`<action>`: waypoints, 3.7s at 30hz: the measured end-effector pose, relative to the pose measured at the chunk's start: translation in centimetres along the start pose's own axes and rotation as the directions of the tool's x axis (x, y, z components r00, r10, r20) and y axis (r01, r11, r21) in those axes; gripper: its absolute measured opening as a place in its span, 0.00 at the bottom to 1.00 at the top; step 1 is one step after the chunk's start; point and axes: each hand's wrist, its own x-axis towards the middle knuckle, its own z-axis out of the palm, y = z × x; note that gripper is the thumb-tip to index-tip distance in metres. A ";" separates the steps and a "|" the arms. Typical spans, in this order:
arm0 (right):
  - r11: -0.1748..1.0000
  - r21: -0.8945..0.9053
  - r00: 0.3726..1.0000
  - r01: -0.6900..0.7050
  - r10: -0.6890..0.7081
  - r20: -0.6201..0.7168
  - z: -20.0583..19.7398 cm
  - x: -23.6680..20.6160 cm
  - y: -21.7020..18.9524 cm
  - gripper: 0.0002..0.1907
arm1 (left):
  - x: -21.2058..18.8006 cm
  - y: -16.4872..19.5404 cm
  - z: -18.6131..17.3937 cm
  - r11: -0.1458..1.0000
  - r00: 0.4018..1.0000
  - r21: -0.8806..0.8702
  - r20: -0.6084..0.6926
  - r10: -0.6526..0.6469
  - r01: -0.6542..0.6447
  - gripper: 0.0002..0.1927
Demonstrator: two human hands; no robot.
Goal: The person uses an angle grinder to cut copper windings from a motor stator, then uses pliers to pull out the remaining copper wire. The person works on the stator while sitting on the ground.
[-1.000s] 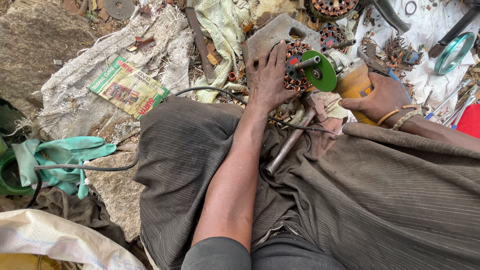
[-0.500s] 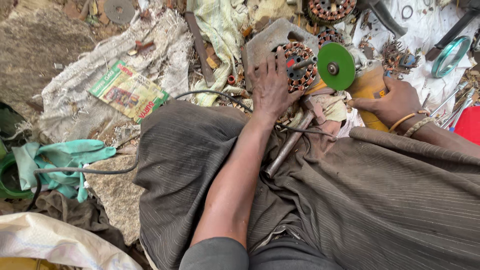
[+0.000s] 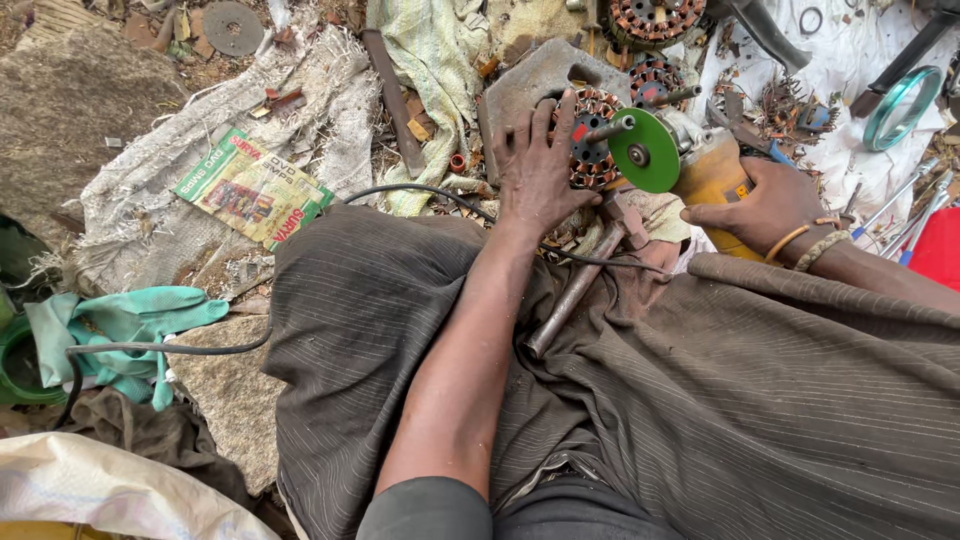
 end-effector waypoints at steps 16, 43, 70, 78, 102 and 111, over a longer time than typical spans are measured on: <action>0.998 -0.033 0.999 0.047 -0.047 -0.010 -0.5 0.4 -2.1 0.39 | 0.3 -1.1 1.0 0.999 0.999 -0.016 0.001 0.034 -0.034 0.75; 1.000 0.001 0.996 -0.026 0.026 -0.082 0.2 0.0 2.2 0.39 | 1.0 0.2 -0.4 0.998 0.999 -0.063 0.039 0.017 -0.015 0.74; 1.000 0.014 1.000 0.010 -0.010 -0.006 -0.3 0.9 -0.8 0.39 | 0.4 -1.2 0.9 0.998 0.999 -0.049 0.016 0.027 -0.027 0.75; 0.997 -0.050 0.998 0.055 -0.056 -0.022 -0.3 1.2 -1.8 0.39 | 0.5 -1.5 1.4 0.996 0.998 -0.070 -0.036 0.046 -0.048 0.74; 0.993 -0.110 0.996 0.047 -0.055 -0.070 -0.4 0.7 2.5 0.42 | 1.8 -1.4 0.6 0.995 0.995 0.043 0.046 0.087 -0.089 0.80; 0.998 0.065 0.999 0.020 -0.018 -0.040 0.1 0.6 1.4 0.38 | 1.1 -0.1 -0.1 0.999 0.988 0.020 0.151 -0.030 0.027 0.74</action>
